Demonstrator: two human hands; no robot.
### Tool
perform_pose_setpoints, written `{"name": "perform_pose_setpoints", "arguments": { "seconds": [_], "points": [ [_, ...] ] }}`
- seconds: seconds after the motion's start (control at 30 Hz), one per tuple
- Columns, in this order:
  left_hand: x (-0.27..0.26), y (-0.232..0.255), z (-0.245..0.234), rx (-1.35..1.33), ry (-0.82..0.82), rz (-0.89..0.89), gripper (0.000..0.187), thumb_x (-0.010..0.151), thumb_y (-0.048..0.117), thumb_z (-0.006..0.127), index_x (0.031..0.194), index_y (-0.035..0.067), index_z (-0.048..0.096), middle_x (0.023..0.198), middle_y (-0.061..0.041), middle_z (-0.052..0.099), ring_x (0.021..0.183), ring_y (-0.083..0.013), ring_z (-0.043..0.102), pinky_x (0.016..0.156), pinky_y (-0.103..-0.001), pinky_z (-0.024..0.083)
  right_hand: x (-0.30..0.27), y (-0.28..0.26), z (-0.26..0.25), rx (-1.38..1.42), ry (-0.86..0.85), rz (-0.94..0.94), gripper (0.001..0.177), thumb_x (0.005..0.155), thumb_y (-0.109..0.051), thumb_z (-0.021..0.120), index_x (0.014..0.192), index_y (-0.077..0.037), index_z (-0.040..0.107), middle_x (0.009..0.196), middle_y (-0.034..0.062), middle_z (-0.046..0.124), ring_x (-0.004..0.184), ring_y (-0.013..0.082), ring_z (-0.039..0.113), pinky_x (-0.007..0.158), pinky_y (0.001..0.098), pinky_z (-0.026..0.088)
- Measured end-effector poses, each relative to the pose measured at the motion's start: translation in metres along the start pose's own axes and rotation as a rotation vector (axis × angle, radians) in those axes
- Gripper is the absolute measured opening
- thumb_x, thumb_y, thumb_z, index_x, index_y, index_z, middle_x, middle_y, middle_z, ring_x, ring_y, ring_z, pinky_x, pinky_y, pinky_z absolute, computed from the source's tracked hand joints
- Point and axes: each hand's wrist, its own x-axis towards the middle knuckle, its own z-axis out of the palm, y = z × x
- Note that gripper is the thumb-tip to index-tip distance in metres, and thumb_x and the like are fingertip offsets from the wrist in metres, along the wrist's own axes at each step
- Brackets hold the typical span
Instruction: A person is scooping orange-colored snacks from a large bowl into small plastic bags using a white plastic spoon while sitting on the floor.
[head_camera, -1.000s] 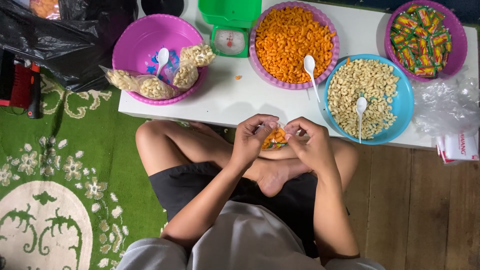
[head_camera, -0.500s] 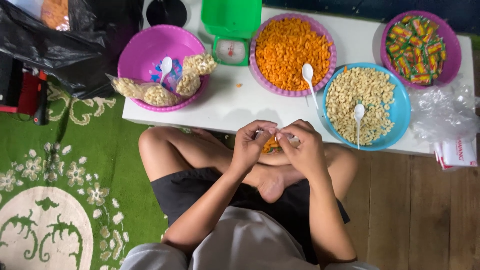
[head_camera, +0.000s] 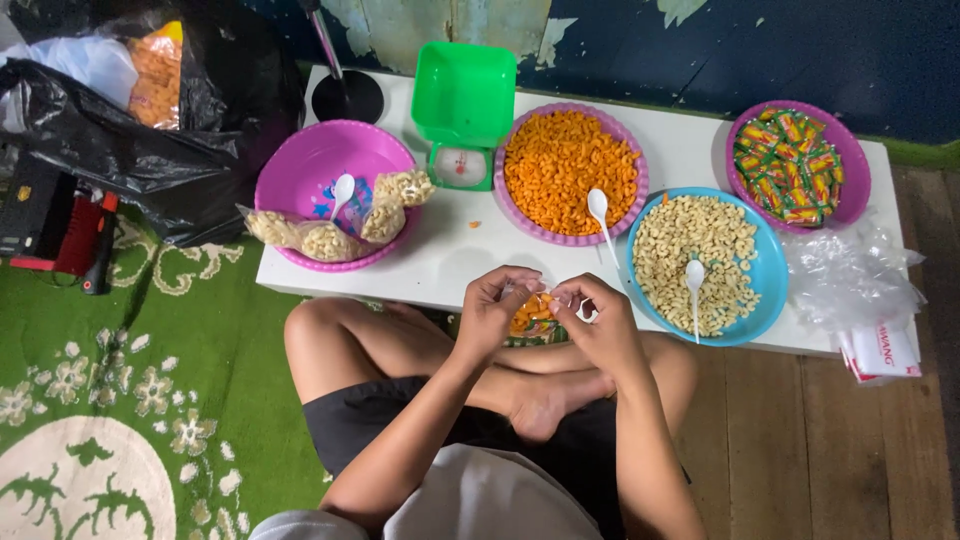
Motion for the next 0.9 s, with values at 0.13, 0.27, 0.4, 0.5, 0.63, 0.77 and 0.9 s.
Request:
{"name": "perform_pose_setpoints", "arguments": {
  "seconds": [0.13,0.27,0.4,0.5,0.63,0.77,0.9],
  "points": [
    [0.007,-0.004,0.0,-0.014,-0.019,-0.019,0.013,0.091,-0.001,0.07,0.101,0.004,0.078,0.085,-0.009,0.075,0.087,-0.0112,0.06,0.085,-0.031,0.051,0.004,0.006,0.001,0.025,-0.004,0.018,0.007,0.082,-0.005,0.076,0.084,-0.011,0.074,0.071,0.0018,0.065,0.065,0.0141,0.06,0.059,0.0262,0.047],
    [0.015,-0.01,0.002,0.003,-0.054,-0.035,0.013,0.092,-0.001,0.072,0.101,0.005,0.078,0.084,-0.008,0.075,0.086,-0.0097,0.058,0.084,-0.03,0.051,0.008,0.008,0.002,-0.021,0.002,0.005,0.007,0.08,-0.007,0.077,0.081,-0.011,0.072,0.067,0.0028,0.061,0.061,0.0158,0.059,0.056,0.0277,0.046],
    [0.021,-0.006,0.006,-0.019,-0.03,-0.075,0.013,0.092,0.0,0.072,0.101,0.005,0.079,0.085,-0.009,0.075,0.086,-0.0111,0.059,0.084,-0.03,0.051,0.018,0.002,0.002,0.009,-0.002,0.039,0.004,0.084,-0.005,0.074,0.083,-0.009,0.073,0.067,0.0065,0.062,0.06,0.0157,0.058,0.057,0.0277,0.046],
    [0.028,0.005,0.005,-0.017,-0.025,-0.085,0.013,0.092,0.001,0.072,0.101,0.005,0.079,0.086,-0.009,0.074,0.086,-0.0123,0.06,0.083,-0.031,0.051,0.023,0.002,0.001,0.055,-0.001,0.043,0.004,0.086,-0.008,0.076,0.09,-0.007,0.074,0.073,0.0071,0.064,0.065,0.0165,0.059,0.06,0.0275,0.048],
    [0.036,0.005,0.005,-0.017,-0.006,-0.092,0.013,0.09,0.002,0.072,0.101,0.005,0.079,0.086,-0.007,0.074,0.087,-0.0103,0.06,0.083,-0.03,0.052,0.021,0.015,0.005,0.185,0.013,0.07,0.005,0.092,-0.009,0.073,0.093,-0.005,0.075,0.076,0.0055,0.063,0.071,0.012,0.056,0.063,0.0261,0.049],
    [0.04,0.013,0.004,-0.035,-0.058,-0.131,0.017,0.091,0.008,0.074,0.107,0.005,0.078,0.091,-0.009,0.072,0.091,-0.0129,0.059,0.088,-0.034,0.052,0.02,0.04,0.01,0.281,0.104,0.134,0.012,0.097,-0.008,0.067,0.092,-0.003,0.077,0.078,0.0063,0.064,0.075,0.0103,0.056,0.068,0.0261,0.052],
    [0.041,0.012,0.001,-0.039,-0.115,-0.149,0.018,0.096,0.01,0.07,0.11,0.001,0.077,0.098,-0.017,0.073,0.097,-0.0193,0.063,0.096,-0.04,0.051,0.029,0.023,0.006,0.295,0.125,0.17,0.012,0.097,-0.006,0.067,0.097,-0.002,0.078,0.08,0.0056,0.064,0.08,0.0082,0.055,0.073,0.025,0.054]
  ]
}}
